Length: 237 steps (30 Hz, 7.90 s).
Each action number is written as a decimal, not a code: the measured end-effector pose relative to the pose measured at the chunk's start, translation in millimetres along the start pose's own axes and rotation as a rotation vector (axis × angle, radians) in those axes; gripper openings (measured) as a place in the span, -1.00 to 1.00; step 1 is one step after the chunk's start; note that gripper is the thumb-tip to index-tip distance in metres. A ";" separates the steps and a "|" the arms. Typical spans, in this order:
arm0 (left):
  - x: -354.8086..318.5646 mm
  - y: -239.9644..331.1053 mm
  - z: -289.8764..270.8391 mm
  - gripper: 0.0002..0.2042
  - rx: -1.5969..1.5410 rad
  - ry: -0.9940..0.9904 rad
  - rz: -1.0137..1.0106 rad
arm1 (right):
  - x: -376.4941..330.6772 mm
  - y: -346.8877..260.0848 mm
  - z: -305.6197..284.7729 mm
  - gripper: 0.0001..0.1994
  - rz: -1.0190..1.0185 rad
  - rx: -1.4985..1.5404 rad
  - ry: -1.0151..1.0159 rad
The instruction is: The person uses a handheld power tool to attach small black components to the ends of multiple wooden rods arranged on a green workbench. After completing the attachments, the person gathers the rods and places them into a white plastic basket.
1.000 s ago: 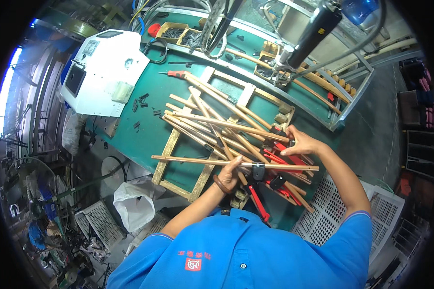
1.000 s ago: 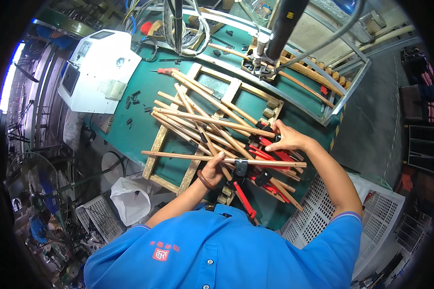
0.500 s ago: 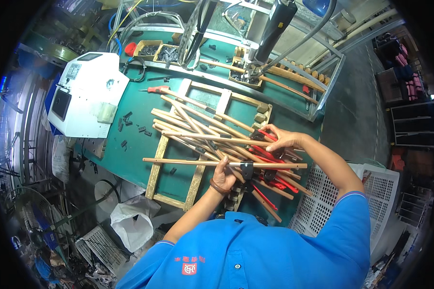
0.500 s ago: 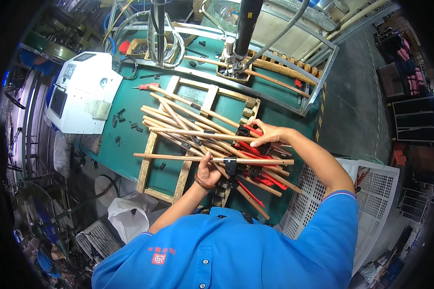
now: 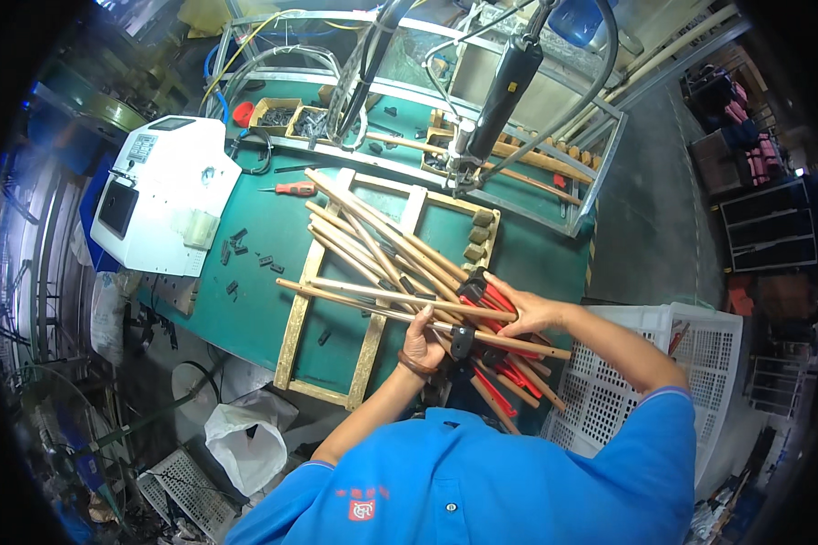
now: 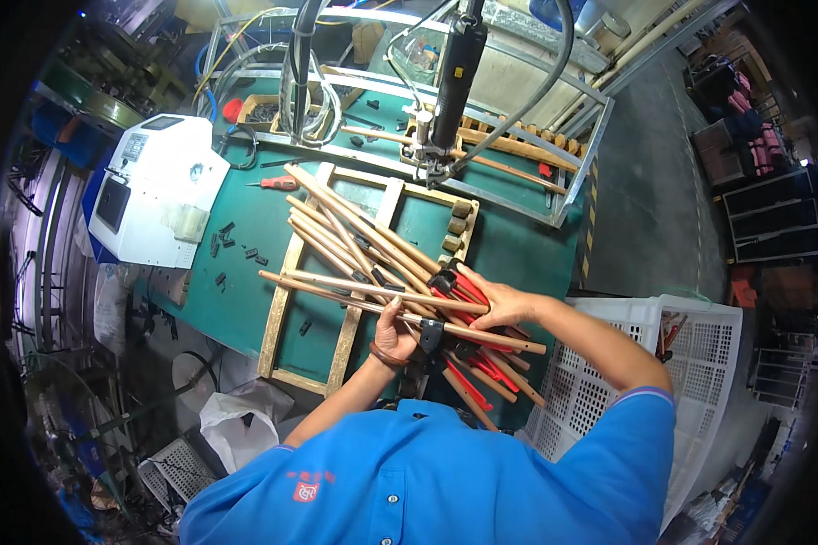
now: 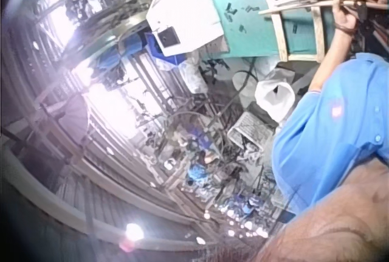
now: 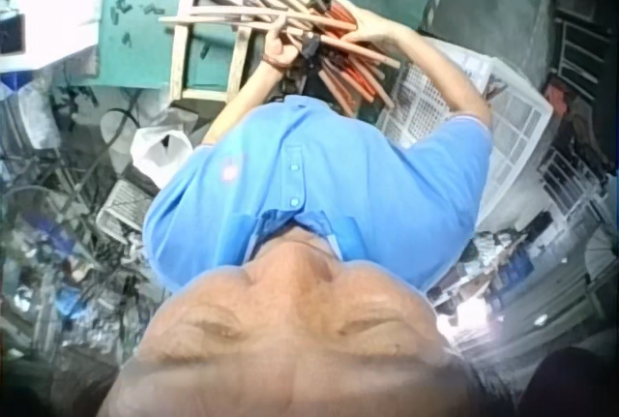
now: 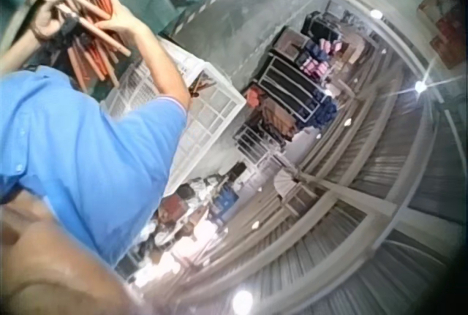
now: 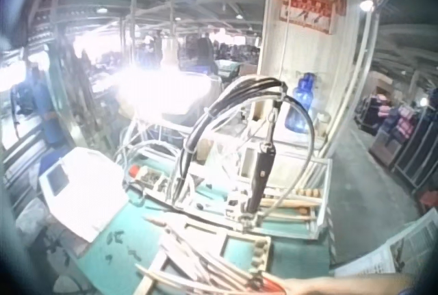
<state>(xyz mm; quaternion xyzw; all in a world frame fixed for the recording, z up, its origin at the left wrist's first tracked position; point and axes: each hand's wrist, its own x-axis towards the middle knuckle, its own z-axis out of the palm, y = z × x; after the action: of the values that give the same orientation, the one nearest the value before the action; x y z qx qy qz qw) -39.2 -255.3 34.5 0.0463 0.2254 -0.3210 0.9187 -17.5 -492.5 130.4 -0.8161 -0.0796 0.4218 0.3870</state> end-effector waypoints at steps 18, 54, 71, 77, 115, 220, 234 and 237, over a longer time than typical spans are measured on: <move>-154.7 -57.9 11.1 -0.44 0.732 -0.068 0.357 | -168.4 -99.8 91.1 -0.29 -0.481 -0.595 0.509; 123.6 -721.8 188.2 -0.32 2.404 -1.052 -0.718 | -406.4 337.1 145.9 -0.36 0.047 1.653 1.658; -43.2 -450.6 179.7 -0.70 1.985 -1.392 0.788 | -415.5 265.9 128.0 -0.79 0.178 0.594 1.534; -99.6 -163.1 46.9 -0.77 2.156 -0.156 0.968 | -411.7 88.0 85.2 -0.89 -0.175 0.305 1.674; 4.6 159.8 -40.6 -0.72 2.396 0.347 0.790 | 203.2 -4.5 83.1 -0.88 0.099 -0.511 0.894; -682.4 -254.5 -732.5 -0.78 -0.788 1.936 0.963 | 103.5 -250.3 944.8 -0.84 -0.973 -0.922 -1.059; -800.6 -118.2 -981.4 -0.24 -0.819 1.458 1.108 | 293.0 -42.2 1331.6 -0.06 -0.332 -1.317 -0.647; -785.7 -108.2 -1053.5 -0.02 -0.939 1.533 1.100 | 288.8 15.5 1323.8 -0.04 -0.480 -1.297 -0.720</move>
<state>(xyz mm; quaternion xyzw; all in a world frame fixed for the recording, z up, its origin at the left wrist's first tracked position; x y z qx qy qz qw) -1054.2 348.3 -552.4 -0.0278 0.7955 0.3747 0.4753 -831.0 376.0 -517.6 -0.6525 -0.6055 0.4346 -0.1367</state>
